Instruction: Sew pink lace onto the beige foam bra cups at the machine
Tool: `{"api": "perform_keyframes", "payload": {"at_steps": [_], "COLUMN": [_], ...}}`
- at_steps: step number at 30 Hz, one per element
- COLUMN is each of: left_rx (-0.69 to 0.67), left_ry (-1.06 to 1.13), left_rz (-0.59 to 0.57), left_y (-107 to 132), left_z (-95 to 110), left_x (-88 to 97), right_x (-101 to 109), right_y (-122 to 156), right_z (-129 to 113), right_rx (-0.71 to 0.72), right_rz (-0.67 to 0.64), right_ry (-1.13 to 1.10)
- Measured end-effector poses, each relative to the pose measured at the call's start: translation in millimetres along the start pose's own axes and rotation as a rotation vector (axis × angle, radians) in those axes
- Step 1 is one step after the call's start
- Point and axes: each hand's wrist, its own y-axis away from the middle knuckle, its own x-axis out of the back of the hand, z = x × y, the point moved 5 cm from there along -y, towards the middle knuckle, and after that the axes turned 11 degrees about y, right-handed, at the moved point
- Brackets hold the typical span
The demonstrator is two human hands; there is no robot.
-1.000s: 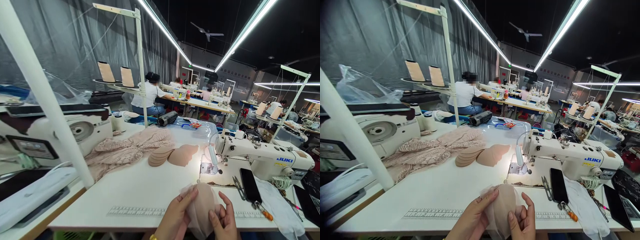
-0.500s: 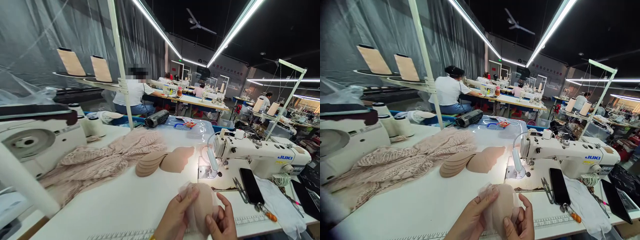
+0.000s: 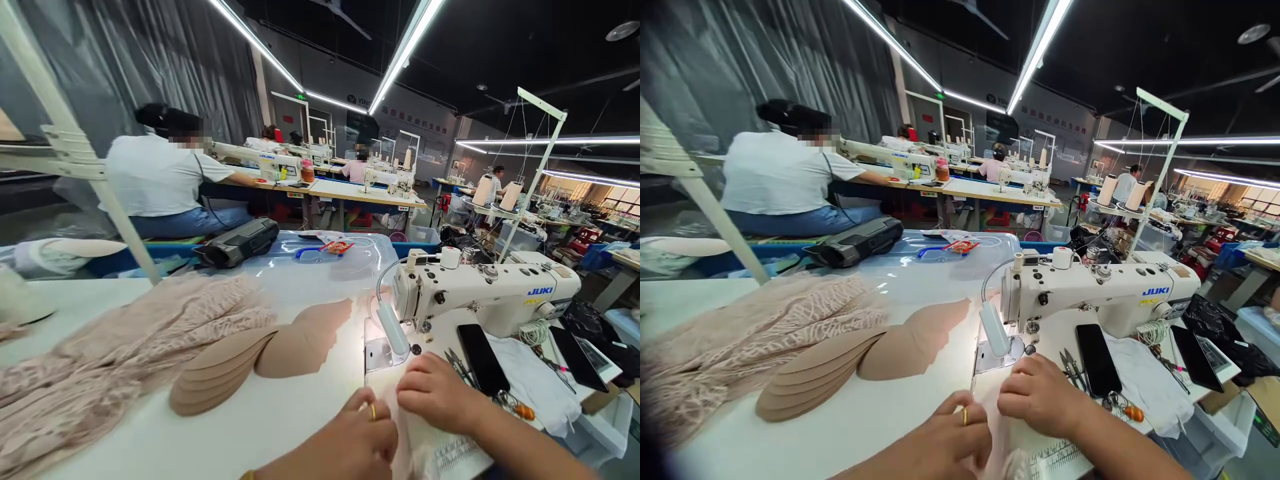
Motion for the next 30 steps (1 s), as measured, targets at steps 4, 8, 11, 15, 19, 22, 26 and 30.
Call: {"api": "perform_keyframes", "payload": {"at_steps": [4,8,11,15,19,22,26,30], "left_rx": [0.006,0.059,0.042,0.064,0.092,0.115,0.129,0.161], "left_ry": [-0.038,0.042,0.05,0.009,-0.004,0.004,-0.009,-0.069], "left_rz": [0.008,0.094,0.265,0.432,0.458,0.444,0.438,0.409], "left_y": [-13,-15,-15,-16,-20,-23,-25,-24], "left_z": [-44,-63,-64,-69,-68,-67,-68,-72], "left_x": [10.0,10.1,0.8,-13.1,-16.4,-16.9,-21.6,-28.4], "right_x": [-19,-23,-19,-23,-29,-30,-26,-24], "right_y": [-17,-9,-4,-2,0,1,0,-1], "right_z": [24,33,34,40,46,49,49,48], "right_rx": [0.07,-0.03,-0.075,-0.155,-0.221,-0.262,-0.285,-0.285], "right_rz": [-0.038,-0.086,-0.136,-0.221,-0.287,-0.304,-0.305,-0.289], "right_ry": [0.151,0.042,-0.009,-0.021,-0.037,-0.029,-0.01,-0.019]}}
